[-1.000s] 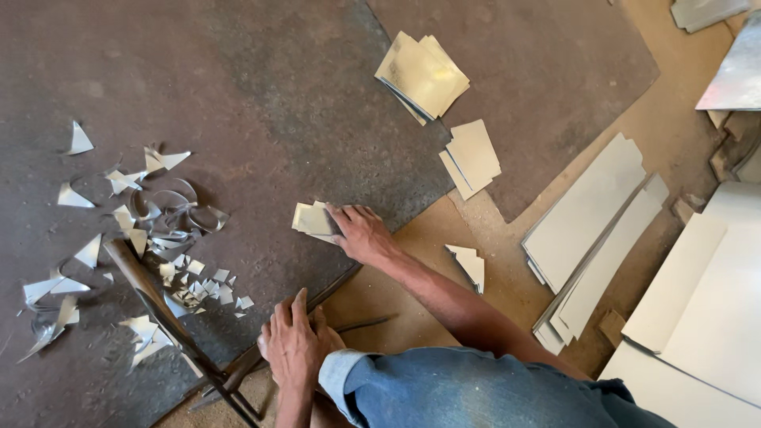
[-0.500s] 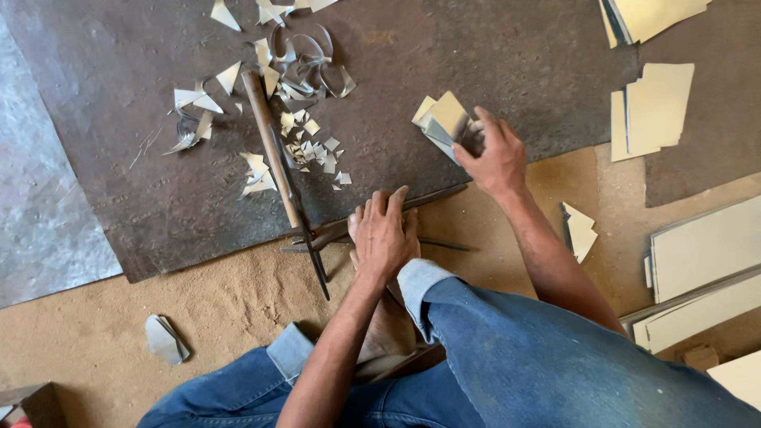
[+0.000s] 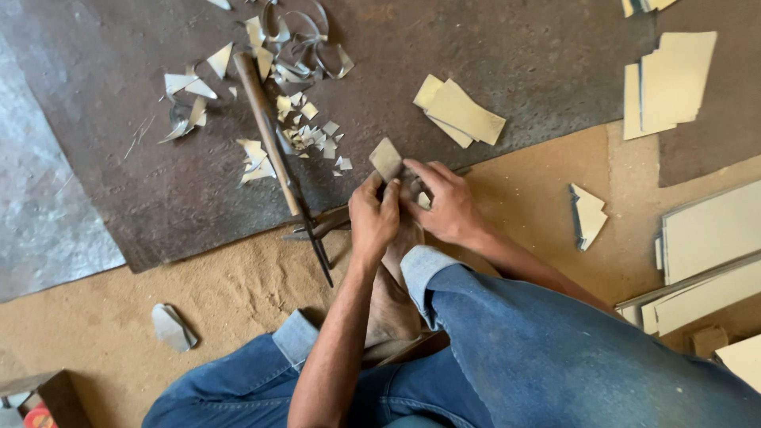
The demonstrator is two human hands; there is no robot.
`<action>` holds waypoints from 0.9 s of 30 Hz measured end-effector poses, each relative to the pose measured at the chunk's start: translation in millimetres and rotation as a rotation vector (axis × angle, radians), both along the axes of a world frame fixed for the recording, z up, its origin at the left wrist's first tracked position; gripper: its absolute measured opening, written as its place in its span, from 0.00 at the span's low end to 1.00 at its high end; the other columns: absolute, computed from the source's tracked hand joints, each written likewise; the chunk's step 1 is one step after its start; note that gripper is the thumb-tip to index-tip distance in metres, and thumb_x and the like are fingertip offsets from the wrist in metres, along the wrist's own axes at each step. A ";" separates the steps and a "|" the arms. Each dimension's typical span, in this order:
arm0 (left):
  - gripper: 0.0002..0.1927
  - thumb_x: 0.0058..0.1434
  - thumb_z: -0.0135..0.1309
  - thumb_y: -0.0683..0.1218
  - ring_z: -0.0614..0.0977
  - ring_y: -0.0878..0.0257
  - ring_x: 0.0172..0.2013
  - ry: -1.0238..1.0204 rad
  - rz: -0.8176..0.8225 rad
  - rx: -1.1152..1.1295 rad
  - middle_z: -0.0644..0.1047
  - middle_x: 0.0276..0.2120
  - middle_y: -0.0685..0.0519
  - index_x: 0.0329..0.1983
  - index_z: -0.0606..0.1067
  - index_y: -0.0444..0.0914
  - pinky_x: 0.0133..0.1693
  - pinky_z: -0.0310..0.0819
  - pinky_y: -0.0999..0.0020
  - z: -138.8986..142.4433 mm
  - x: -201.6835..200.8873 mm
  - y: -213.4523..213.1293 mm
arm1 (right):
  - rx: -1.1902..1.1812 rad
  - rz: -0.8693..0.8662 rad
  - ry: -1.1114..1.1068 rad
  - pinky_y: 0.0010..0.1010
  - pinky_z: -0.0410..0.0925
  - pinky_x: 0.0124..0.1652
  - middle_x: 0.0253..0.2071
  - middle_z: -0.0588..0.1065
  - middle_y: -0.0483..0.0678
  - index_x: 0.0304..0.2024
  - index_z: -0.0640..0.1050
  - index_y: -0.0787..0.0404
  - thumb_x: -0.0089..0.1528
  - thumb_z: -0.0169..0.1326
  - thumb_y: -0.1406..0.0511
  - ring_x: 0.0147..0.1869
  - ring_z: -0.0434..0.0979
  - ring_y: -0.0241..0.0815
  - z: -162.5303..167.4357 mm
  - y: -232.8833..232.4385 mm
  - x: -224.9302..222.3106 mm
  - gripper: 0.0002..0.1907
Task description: The person sits on the workshop floor and cuts small flat metal pieces into narrow strips using hand shears, letting the cut pieces and scrap fall onto a metal sheet beside them. They occasionally gather and toss the accumulated cut pieces aside and pick up new uncut pieces to continue cutting.
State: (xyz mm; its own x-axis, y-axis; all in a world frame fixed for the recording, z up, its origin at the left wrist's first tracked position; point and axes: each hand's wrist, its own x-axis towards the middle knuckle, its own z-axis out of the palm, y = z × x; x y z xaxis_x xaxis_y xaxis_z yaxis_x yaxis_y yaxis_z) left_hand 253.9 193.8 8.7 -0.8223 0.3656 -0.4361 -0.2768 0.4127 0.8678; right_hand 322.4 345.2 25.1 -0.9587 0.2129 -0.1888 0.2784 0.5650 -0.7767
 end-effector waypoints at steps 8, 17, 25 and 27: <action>0.07 0.68 0.53 0.39 0.81 0.67 0.36 -0.417 -0.112 0.580 0.80 0.36 0.52 0.45 0.78 0.30 0.41 0.81 0.70 4.8 -17.1 0.6 | -1.315 -0.129 -0.085 0.36 0.70 0.63 0.61 0.74 0.53 0.77 0.54 0.63 0.70 0.50 0.52 0.65 0.75 0.44 13.7 27.4 -32.3 0.39; 0.04 0.66 0.55 0.37 0.81 0.67 0.36 -0.453 0.219 0.579 0.81 0.36 0.51 0.41 0.79 0.33 0.42 0.80 0.71 -8.0 -1.3 -3.9 | -1.327 -0.181 -0.230 0.32 0.74 0.54 0.57 0.75 0.50 0.68 0.65 0.64 0.73 0.47 0.58 0.58 0.77 0.39 2.0 16.9 -16.2 0.25; 0.11 0.68 0.55 0.36 0.80 0.66 0.39 -0.412 0.457 0.755 0.79 0.41 0.49 0.53 0.72 0.30 0.41 0.76 0.70 -29.6 -6.2 -3.1 | -0.922 -0.018 -0.319 0.27 0.76 0.44 0.46 0.79 0.48 0.57 0.75 0.69 0.66 0.54 0.71 0.46 0.80 0.34 -2.9 34.7 14.7 0.16; 0.15 0.67 0.55 0.35 0.80 0.64 0.41 -0.433 0.509 0.739 0.78 0.43 0.48 0.57 0.70 0.31 0.42 0.77 0.70 -29.7 -10.3 -1.9 | -0.872 -0.033 -0.336 0.27 0.76 0.42 0.45 0.80 0.48 0.56 0.76 0.69 0.65 0.54 0.71 0.44 0.80 0.33 -2.6 37.5 15.0 0.16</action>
State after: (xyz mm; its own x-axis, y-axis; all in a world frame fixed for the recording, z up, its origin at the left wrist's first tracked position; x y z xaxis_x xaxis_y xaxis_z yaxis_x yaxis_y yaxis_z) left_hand 243.5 191.9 -21.0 -0.7799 0.3148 -0.5410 -0.6246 -0.4459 0.6411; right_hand 337.4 382.7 22.5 -0.8210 -0.1086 -0.5605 0.5705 -0.1919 -0.7986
